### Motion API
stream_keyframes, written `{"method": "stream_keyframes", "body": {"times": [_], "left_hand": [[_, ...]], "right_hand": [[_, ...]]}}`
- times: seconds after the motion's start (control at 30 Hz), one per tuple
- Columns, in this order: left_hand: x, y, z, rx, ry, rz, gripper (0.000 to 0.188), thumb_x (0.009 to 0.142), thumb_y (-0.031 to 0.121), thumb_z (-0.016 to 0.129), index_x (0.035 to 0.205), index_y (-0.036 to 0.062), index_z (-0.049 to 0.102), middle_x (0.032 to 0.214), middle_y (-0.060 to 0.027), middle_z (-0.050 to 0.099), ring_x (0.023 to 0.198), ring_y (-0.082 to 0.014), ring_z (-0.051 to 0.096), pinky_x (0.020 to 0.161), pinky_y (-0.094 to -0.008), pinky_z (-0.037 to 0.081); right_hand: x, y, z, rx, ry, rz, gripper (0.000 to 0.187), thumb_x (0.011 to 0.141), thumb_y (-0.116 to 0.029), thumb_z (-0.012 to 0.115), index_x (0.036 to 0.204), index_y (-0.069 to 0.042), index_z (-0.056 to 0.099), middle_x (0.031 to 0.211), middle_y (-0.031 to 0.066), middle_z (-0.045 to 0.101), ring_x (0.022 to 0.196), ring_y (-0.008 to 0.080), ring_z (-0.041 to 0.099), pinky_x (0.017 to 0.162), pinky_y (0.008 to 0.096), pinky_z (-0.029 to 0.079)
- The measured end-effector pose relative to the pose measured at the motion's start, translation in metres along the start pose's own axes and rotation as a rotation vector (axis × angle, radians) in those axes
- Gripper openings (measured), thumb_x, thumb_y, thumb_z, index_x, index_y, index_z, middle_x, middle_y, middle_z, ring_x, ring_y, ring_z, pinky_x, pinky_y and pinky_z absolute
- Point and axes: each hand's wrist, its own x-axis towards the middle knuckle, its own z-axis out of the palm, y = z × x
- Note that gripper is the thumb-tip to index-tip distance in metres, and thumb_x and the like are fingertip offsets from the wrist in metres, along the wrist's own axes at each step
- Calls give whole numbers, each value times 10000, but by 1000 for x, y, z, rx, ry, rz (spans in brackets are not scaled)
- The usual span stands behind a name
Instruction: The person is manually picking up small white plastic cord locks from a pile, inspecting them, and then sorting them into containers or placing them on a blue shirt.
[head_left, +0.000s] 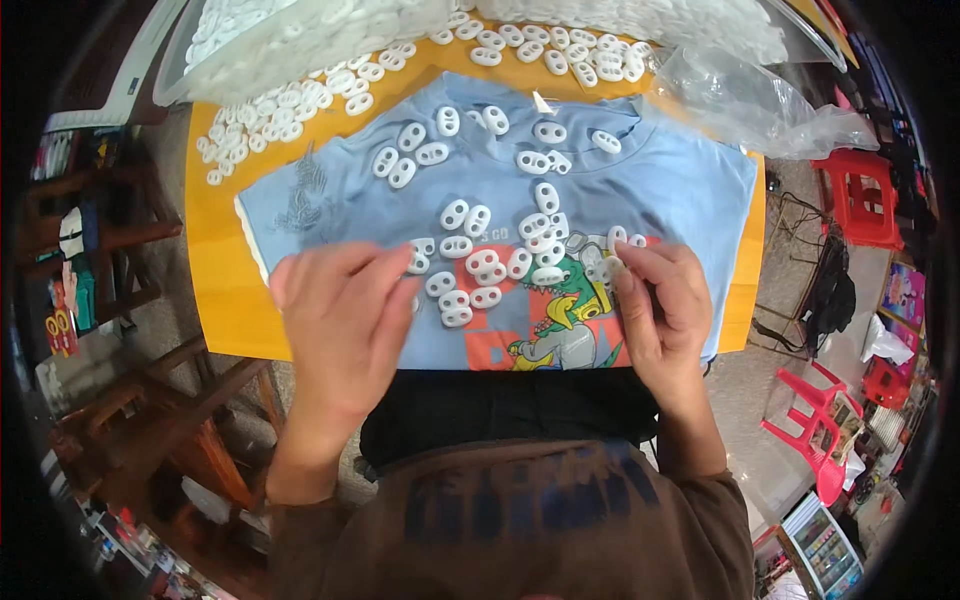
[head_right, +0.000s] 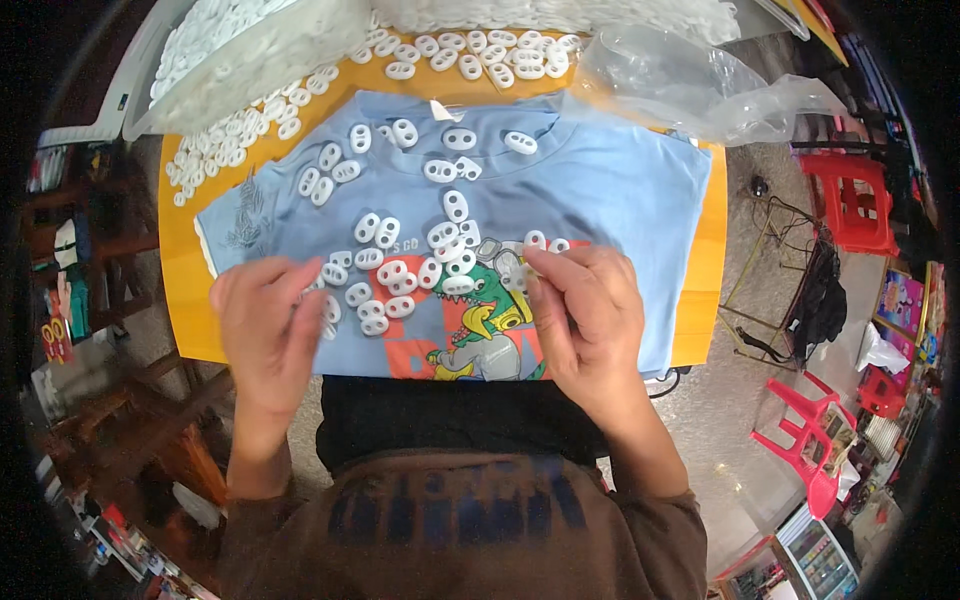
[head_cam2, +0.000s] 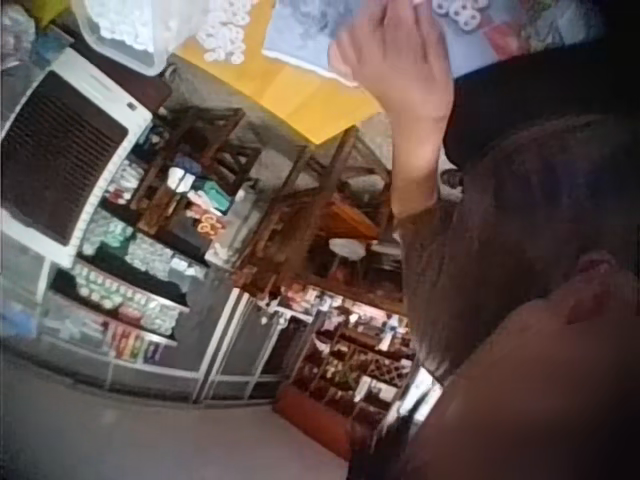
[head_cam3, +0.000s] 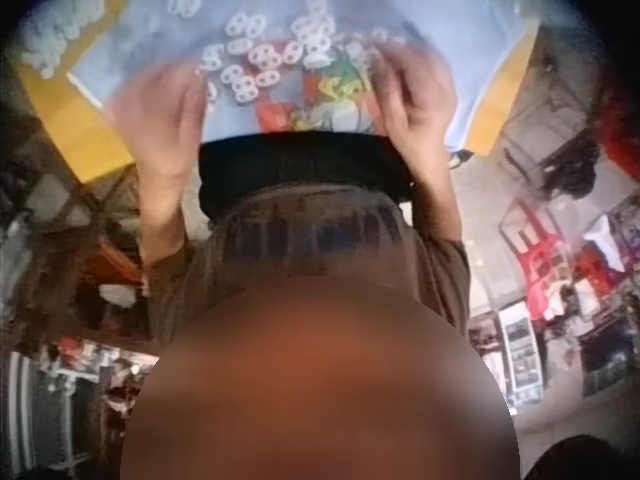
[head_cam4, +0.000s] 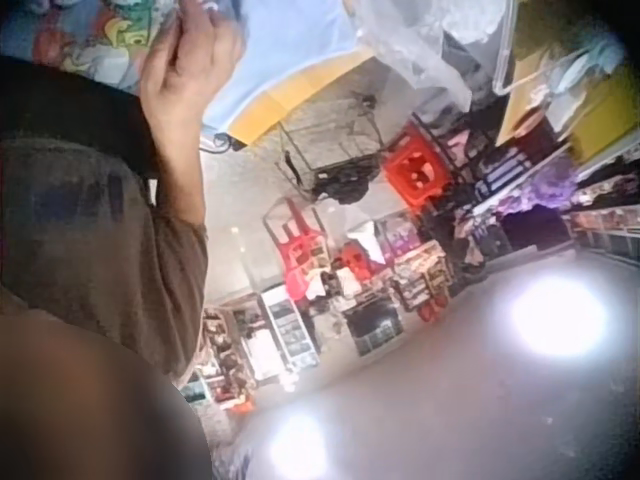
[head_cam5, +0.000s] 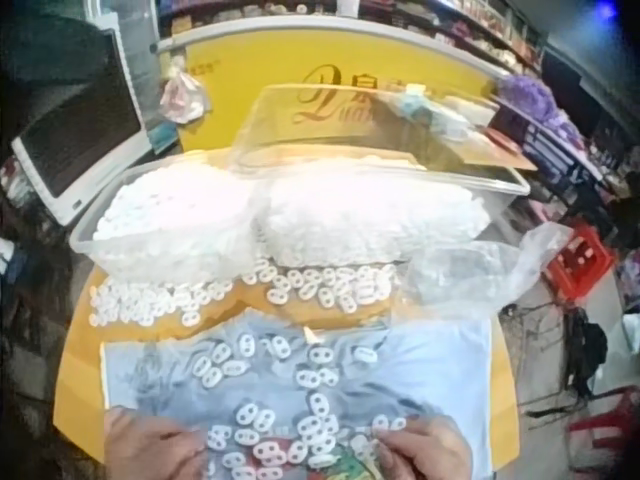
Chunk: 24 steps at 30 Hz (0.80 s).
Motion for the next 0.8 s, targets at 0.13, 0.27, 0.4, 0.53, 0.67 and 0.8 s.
{"method": "stream_keyframes", "body": {"times": [0.13, 0.27, 0.4, 0.53, 0.67, 0.8], "left_hand": [[11, 2, 13, 111, -76, 10, 303, 703, 83, 665, 997, 82, 594, 876, -27, 529, 812, -213, 501, 770, -361, 308], [16, 6, 8, 113, -102, -27, 263, 704, 64, 649, 958, 80, 585, 863, -35, 520, 811, -219, 500, 765, -365, 305], [22, 1, 9, 11, -147, -55, 210, 691, 44, 632, 881, 87, 553, 843, -52, 520, 804, -240, 504, 755, -364, 310], [20, -7, 12, -75, -107, -41, 186, 688, 38, 622, 841, 111, 544, 828, -37, 507, 789, -237, 500, 746, -358, 306], [18, -11, 9, -129, 38, -31, 213, 659, 31, 642, 830, 121, 551, 827, -22, 518, 785, -231, 503, 742, -353, 311], [8, -10, 4, -182, 221, -118, 234, 649, 21, 679, 830, 109, 561, 818, -34, 530, 765, -235, 510, 708, -346, 349]], "right_hand": [[2, 1, 0, 1, -7, -31, 261, 705, 36, 647, 955, -33, 622, 776, 80, 559, 710, 231, 539, 635, 309, 414], [4, 0, -3, -2, -34, -15, 251, 695, 29, 654, 936, -29, 619, 779, 80, 562, 715, 236, 539, 634, 316, 415], [13, -4, -9, -5, -94, -24, 263, 690, 28, 658, 943, -31, 616, 778, 79, 561, 716, 239, 538, 629, 317, 413], [35, -17, -14, -19, -155, -54, 256, 694, 14, 657, 940, -34, 606, 769, 83, 556, 712, 243, 536, 630, 326, 413], [73, -33, 9, -13, -221, -274, 238, 698, -25, 652, 927, -48, 590, 790, 85, 546, 718, 264, 533, 636, 351, 416], [106, -37, 50, -71, -237, -441, 161, 700, -73, 625, 850, -64, 568, 800, 77, 523, 751, 269, 523, 661, 363, 415]]}}
